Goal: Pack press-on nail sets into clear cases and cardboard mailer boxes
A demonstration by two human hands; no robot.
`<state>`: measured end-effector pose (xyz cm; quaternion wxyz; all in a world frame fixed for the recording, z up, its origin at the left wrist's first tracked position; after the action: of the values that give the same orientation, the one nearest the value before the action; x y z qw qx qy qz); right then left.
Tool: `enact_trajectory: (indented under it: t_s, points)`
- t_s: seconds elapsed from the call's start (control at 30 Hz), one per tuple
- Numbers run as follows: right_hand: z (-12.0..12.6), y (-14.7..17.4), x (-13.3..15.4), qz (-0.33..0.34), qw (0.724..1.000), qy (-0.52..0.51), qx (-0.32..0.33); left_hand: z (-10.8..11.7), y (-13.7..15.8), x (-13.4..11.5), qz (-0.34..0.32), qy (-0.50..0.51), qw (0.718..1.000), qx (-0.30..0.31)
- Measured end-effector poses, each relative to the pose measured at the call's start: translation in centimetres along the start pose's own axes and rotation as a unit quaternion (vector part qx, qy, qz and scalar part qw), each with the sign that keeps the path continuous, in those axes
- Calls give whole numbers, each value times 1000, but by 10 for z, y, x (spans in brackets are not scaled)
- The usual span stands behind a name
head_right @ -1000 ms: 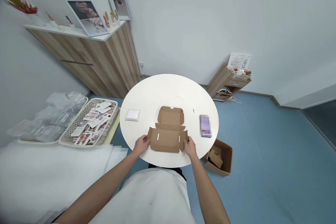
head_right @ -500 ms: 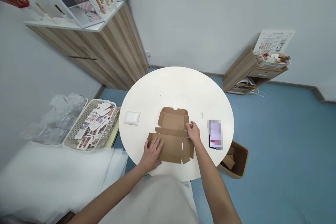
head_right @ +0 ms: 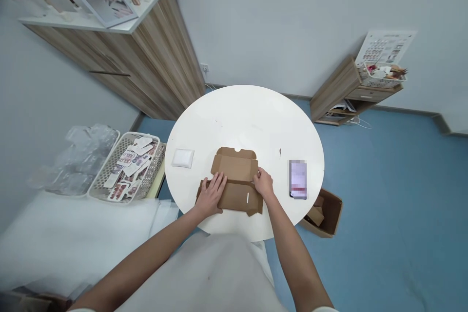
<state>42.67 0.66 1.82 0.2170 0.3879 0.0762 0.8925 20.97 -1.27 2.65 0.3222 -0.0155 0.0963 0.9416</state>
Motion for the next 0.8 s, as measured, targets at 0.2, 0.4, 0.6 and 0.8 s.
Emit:
enact_trajectory:
  t_s: [0.2,0.4,0.6,0.8]
  points:
    - [1,38,10,22,993,113,-32,-6,-1,-2,-45,1,999,6]
    - [-23,98,17,189,934,303,-34,-11,16,-4,-61,10,998,-13]
    - [-62,130,7,197,911,358,54,-7,45,-1,-38,26,996,-73]
    - [-71,135,5,181,922,340,46,-34,95,57,226,150,955,-121]
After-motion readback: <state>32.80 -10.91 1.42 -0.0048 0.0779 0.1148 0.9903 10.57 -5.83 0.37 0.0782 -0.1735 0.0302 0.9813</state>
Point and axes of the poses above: each hand's wrist, its own y-axis away from the middle knuckle, its own z-axis out of the back of the hand, x = y × z, the point moved 4 cm from there along -y, towards the middle knuckle, and after that the axes turned 7 degrees about -x, right-handed, at the moved point
